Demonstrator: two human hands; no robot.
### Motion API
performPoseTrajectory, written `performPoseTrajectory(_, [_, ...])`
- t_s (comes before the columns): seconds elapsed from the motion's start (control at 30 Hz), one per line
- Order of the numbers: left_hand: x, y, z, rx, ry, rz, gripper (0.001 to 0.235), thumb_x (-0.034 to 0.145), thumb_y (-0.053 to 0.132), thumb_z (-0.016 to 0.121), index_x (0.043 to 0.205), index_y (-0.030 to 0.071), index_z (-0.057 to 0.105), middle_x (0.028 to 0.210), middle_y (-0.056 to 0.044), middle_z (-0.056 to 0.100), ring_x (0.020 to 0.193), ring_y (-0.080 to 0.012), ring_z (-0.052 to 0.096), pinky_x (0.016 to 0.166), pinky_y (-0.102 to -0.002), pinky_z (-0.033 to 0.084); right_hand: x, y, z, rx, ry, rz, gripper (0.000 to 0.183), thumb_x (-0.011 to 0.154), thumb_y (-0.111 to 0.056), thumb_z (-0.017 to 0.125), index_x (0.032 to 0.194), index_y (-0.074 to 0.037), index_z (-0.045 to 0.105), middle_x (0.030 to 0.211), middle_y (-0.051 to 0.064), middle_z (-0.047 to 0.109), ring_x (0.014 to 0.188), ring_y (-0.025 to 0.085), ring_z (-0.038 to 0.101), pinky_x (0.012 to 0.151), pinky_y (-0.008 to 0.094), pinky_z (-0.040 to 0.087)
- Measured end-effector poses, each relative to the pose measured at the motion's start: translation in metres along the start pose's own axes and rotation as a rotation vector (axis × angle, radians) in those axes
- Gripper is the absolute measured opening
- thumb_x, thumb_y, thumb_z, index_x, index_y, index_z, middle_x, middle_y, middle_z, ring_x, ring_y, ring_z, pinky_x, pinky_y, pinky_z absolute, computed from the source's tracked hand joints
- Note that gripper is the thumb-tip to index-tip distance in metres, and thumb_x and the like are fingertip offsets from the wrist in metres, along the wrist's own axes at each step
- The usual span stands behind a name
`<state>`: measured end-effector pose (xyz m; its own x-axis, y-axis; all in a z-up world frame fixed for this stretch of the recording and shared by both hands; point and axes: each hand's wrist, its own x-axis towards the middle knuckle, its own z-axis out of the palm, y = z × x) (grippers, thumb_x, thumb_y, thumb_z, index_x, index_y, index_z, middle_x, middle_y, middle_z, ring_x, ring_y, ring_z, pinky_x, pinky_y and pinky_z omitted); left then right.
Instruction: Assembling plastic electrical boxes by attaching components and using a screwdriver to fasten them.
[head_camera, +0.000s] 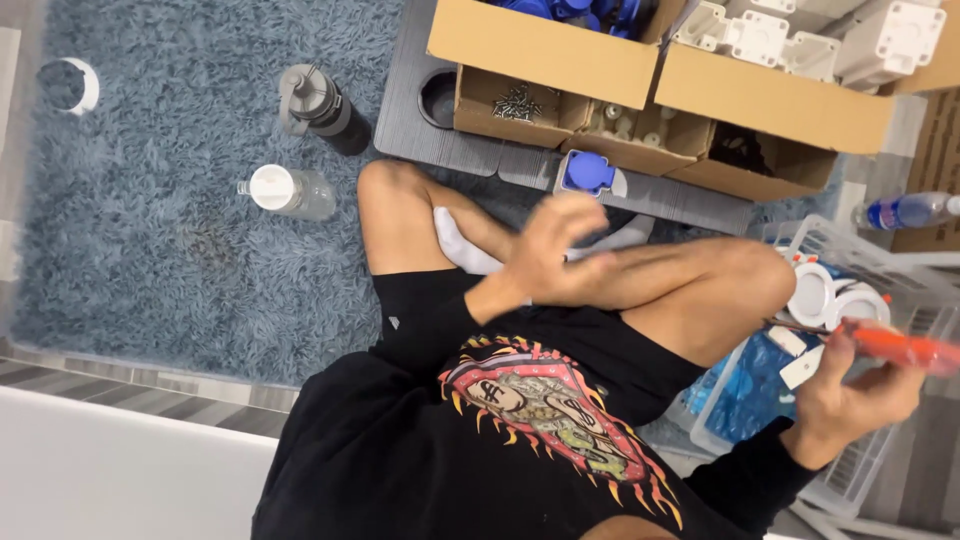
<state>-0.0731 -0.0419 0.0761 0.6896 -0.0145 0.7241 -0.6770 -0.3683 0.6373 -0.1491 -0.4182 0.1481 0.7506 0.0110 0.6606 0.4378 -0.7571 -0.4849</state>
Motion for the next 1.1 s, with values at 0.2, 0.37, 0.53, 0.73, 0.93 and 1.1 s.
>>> performPoseTrajectory(0.2, [-0.020, 0.028, 0.028, -0.269, -0.476, -0.111, 0.068, 0.108, 0.047, 0.074, 0.160, 0.015, 0.045, 0.159, -0.013, 0.055, 0.147, -0.0343, 0.062, 0.128, -0.050, 0.053, 0.001, -0.013, 0.058, 0.444, -0.092, -0.007, 0.021, 0.105, -0.001, 0.074, 0.122, 0.006, 0.064, 0.117, 0.027, 0.068, 0.108, 0.042, 0.070, 0.102, 0.051, 0.059])
performPoseTrajectory(0.37, [-0.030, 0.009, 0.035, -0.276, -0.490, -0.051, 0.039, 0.112, 0.035, 0.065, 0.139, 0.007, 0.063, 0.126, -0.011, 0.074, 0.111, -0.0319, 0.072, 0.101, -0.046, 0.056, 0.012, -0.042, 0.093, 0.773, -0.384, 0.226, 0.034, 0.099, 0.009, 0.072, 0.130, 0.006, 0.059, 0.123, 0.033, 0.071, 0.115, 0.042, 0.076, 0.103, 0.047, 0.069])
performPoseTrajectory(0.53, [-0.032, -0.008, 0.008, -0.281, -0.397, -0.049, 0.015, 0.112, 0.015, 0.066, 0.120, 0.004, 0.072, 0.101, -0.012, 0.072, 0.088, -0.0314, 0.069, 0.083, -0.043, 0.052, 0.040, -0.055, 0.104, 0.773, -0.502, 0.120, 0.045, 0.107, -0.005, 0.065, 0.145, -0.003, 0.042, 0.134, 0.039, 0.066, 0.126, 0.052, 0.072, 0.112, 0.055, 0.063])
performPoseTrajectory(0.73, [-0.029, -0.018, -0.015, -0.188, -0.344, -0.069, 0.014, 0.110, 0.011, 0.071, 0.122, 0.004, 0.074, 0.101, -0.009, 0.073, 0.089, -0.0249, 0.069, 0.083, -0.038, 0.053, 0.056, -0.068, 0.111, 0.713, -0.537, 0.216, 0.047, 0.102, 0.001, 0.069, 0.140, 0.002, 0.041, 0.126, 0.041, 0.066, 0.119, 0.046, 0.075, 0.078, 0.043, 0.072])
performPoseTrajectory(0.93, [-0.045, -0.035, -0.024, -0.228, -0.327, -0.208, 0.037, 0.110, 0.019, 0.075, 0.143, 0.008, 0.062, 0.103, -0.008, 0.069, 0.093, -0.0234, 0.069, 0.091, -0.038, 0.058, 0.060, -0.053, 0.102, 0.516, -0.427, 0.074, 0.049, 0.106, 0.006, 0.074, 0.140, 0.001, 0.040, 0.124, 0.033, 0.070, 0.121, 0.046, 0.073, 0.121, 0.054, 0.052])
performPoseTrajectory(1.1, [-0.073, -0.057, -0.026, -0.105, -0.442, -0.372, 0.027, 0.110, 0.027, 0.071, 0.130, 0.009, 0.068, 0.099, -0.006, 0.066, 0.090, -0.0225, 0.069, 0.090, -0.037, 0.056, 0.102, -0.071, 0.101, 0.573, -0.128, -0.066, 0.040, 0.116, -0.017, 0.062, 0.135, -0.004, 0.030, 0.112, 0.051, 0.057, 0.086, 0.057, 0.066, 0.071, 0.058, 0.057])
